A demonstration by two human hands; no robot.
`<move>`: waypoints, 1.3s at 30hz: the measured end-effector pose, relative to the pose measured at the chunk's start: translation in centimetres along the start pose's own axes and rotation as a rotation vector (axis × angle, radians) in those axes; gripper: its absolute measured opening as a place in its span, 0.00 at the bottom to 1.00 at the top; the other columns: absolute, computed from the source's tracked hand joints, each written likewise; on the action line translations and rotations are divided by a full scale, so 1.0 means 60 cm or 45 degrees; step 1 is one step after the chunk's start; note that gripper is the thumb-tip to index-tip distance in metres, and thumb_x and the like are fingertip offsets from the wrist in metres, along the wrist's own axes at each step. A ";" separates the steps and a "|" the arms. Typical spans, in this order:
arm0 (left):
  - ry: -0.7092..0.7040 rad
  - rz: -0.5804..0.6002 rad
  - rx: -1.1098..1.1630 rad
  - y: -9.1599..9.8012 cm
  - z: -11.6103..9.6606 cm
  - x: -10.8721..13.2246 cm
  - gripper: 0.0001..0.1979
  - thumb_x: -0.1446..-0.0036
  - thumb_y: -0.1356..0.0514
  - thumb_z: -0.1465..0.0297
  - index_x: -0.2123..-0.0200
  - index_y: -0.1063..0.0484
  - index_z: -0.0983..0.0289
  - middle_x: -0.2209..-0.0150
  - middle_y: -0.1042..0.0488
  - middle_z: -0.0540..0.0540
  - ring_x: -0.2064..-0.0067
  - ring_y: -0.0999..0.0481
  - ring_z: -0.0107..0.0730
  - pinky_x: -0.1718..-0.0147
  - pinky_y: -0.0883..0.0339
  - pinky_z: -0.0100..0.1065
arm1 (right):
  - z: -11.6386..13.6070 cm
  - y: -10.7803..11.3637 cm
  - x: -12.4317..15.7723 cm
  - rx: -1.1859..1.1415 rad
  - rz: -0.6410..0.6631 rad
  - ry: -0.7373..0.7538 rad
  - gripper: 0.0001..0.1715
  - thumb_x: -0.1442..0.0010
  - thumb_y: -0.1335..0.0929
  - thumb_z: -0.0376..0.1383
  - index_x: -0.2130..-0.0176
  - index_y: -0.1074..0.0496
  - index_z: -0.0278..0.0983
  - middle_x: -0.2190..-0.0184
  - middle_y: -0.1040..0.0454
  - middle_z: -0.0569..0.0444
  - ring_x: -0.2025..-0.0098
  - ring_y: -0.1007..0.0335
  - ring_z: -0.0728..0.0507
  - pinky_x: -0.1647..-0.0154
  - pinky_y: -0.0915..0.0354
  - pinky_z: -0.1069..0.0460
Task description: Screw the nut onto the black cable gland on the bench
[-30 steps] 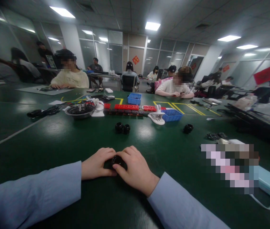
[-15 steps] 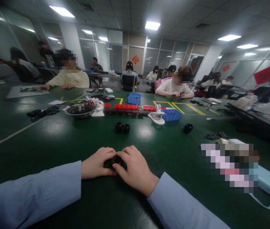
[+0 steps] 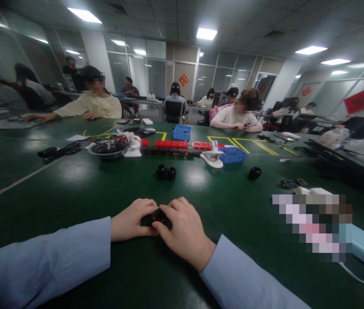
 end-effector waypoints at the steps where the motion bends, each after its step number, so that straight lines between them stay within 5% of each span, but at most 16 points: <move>1: 0.002 -0.002 0.002 0.000 0.000 0.000 0.17 0.52 0.34 0.59 0.62 0.30 0.62 0.63 0.32 0.50 0.59 0.33 0.36 0.59 0.42 0.37 | 0.000 0.000 0.001 0.006 -0.010 -0.010 0.17 0.46 0.28 0.37 0.56 0.27 0.34 0.66 0.30 0.49 0.62 0.38 0.42 0.62 0.36 0.47; 22: 0.014 0.007 0.000 0.003 -0.002 -0.001 0.16 0.52 0.35 0.58 0.64 0.30 0.63 0.63 0.32 0.51 0.60 0.33 0.36 0.60 0.42 0.37 | 0.008 0.001 0.002 -0.002 0.015 0.028 0.13 0.43 0.32 0.34 0.56 0.28 0.33 0.67 0.32 0.48 0.63 0.39 0.42 0.62 0.36 0.47; 39: 0.043 0.006 -0.038 -0.004 0.003 -0.004 0.13 0.55 0.33 0.63 0.68 0.29 0.63 0.65 0.32 0.49 0.61 0.33 0.35 0.60 0.42 0.37 | 0.033 0.002 0.001 -0.092 0.203 0.325 0.17 0.42 0.33 0.37 0.53 0.31 0.34 0.55 0.30 0.51 0.60 0.42 0.42 0.57 0.43 0.46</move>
Point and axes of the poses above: each hand's wrist, its own x-axis away from the middle knuckle, its own y-axis out of the back of the hand, z = x × y, the point moved 3 cm from there along -x, towards the middle knuckle
